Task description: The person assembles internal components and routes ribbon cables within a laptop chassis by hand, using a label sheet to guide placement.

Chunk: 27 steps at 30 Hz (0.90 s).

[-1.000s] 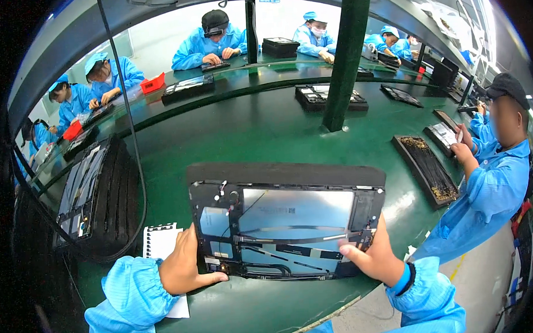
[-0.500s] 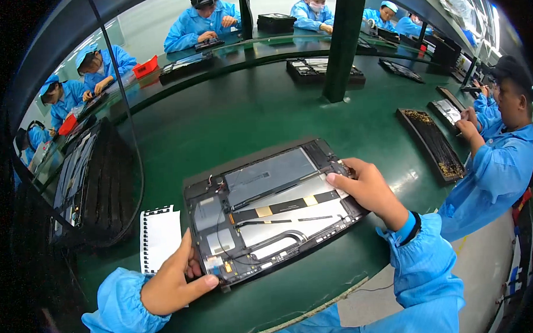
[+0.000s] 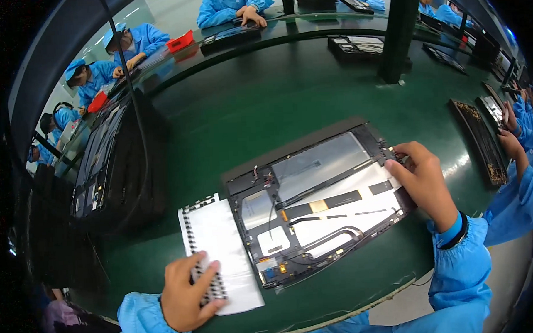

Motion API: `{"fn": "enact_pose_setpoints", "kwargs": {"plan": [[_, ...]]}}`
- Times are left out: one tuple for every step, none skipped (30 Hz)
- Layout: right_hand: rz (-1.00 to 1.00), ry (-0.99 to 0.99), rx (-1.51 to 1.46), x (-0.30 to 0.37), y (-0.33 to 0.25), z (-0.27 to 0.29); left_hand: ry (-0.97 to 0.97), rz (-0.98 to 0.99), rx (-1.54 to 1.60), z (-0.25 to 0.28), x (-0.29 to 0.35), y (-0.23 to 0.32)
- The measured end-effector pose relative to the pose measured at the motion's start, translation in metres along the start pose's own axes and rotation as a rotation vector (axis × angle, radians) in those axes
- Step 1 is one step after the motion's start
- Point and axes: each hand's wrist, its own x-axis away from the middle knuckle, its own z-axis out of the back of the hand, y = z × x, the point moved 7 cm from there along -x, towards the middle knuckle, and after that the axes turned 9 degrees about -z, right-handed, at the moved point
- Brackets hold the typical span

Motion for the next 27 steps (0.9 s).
{"fn": "enact_pose_setpoints", "kwargs": {"plan": [[0.010, 0.023, 0.010, -0.001, 0.000, 0.001, 0.006, 0.008, 0.005, 0.001, -0.003, 0.008], [0.015, 0.021, 0.016, -0.002, 0.000, 0.001, -0.018, 0.013, 0.049, -0.001, -0.007, 0.013], [0.034, 0.060, 0.075, -0.003, -0.001, 0.004, -0.042, 0.018, 0.092, -0.002, -0.009, 0.014], [0.054, 0.100, 0.133, -0.005, -0.002, 0.007, -0.035, 0.019, 0.096, -0.001, -0.011, 0.011], [0.048, 0.118, 0.167, -0.007, 0.002, 0.008, 0.014, -0.047, 0.111, 0.001, -0.014, 0.007], [0.047, 0.121, 0.175, -0.009, 0.005, 0.011, 0.064, -0.112, 0.125, 0.004, -0.018, 0.004], [0.132, 0.172, 0.246, -0.009, 0.002, 0.015, 0.115, -0.129, 0.077, 0.010, -0.022, 0.000], [0.218, 0.215, 0.316, -0.008, -0.006, 0.017, 0.115, -0.129, 0.084, 0.010, -0.024, -0.007], [0.240, 0.245, 0.344, -0.006, -0.014, 0.018, 0.162, -0.150, 0.046, 0.012, -0.027, -0.012], [0.237, 0.242, 0.349, -0.001, -0.027, 0.017, 0.209, -0.172, 0.007, 0.015, -0.031, -0.016], [0.277, 0.190, 0.265, 0.006, -0.048, 0.010, 0.200, -0.198, -0.004, 0.013, -0.032, -0.021], [0.316, 0.142, 0.181, 0.015, -0.071, 0.004, 0.199, -0.189, 0.000, 0.012, -0.032, -0.026], [0.349, 0.030, 0.152, 0.029, -0.091, -0.006, 0.217, -0.213, 0.000, 0.009, -0.037, -0.030], [0.395, -0.089, 0.101, 0.044, -0.111, -0.023, 0.235, -0.220, -0.019, 0.010, -0.037, -0.033], [0.450, -0.245, -0.019, 0.062, -0.129, -0.043, 0.241, -0.212, -0.021, 0.010, -0.035, -0.035], [0.490, -0.392, -0.135, 0.078, -0.145, -0.058, 0.236, -0.218, -0.014, 0.010, -0.035, -0.033], [0.566, -0.497, -0.030, 0.092, -0.161, -0.077, 0.212, -0.206, -0.021, 0.010, -0.035, -0.031], [0.630, -0.598, 0.073, 0.105, -0.170, -0.093, 0.179, -0.204, -0.026, 0.008, -0.040, -0.028], [0.690, -0.546, 0.105, 0.111, -0.175, -0.104, 0.133, -0.233, -0.021, 0.006, -0.044, -0.023], [0.760, -0.494, 0.142, 0.118, -0.179, -0.116, 0.097, -0.260, -0.020, 0.005, -0.043, -0.020], [0.752, -0.493, 0.149, 0.121, -0.181, -0.126, 0.065, -0.235, 0.044, 0.001, -0.041, -0.022], [0.784, -0.431, 0.211, 0.124, -0.182, -0.133, 0.065, -0.247, 0.054, 0.001, -0.038, -0.023], [0.809, -0.365, 0.287, 0.127, -0.184, -0.137, 0.049, -0.233, 0.044, 0.002, -0.038, -0.024], [0.789, -0.364, 0.318, 0.128, -0.182, -0.139, 0.036, -0.222, 0.040, 0.001, -0.040, -0.024], [0.789, -0.385, 0.292, 0.130, -0.183, -0.141, 0.035, -0.226, 0.017, 0.001, -0.039, -0.025], [0.786, -0.396, 0.271, 0.133, -0.184, -0.140, 0.048, -0.227, 0.014, 0.003, -0.038, -0.024], [0.779, -0.378, 0.254, 0.134, -0.184, -0.144, 0.054, -0.232, 0.013, 0.005, -0.037, -0.025]]}}
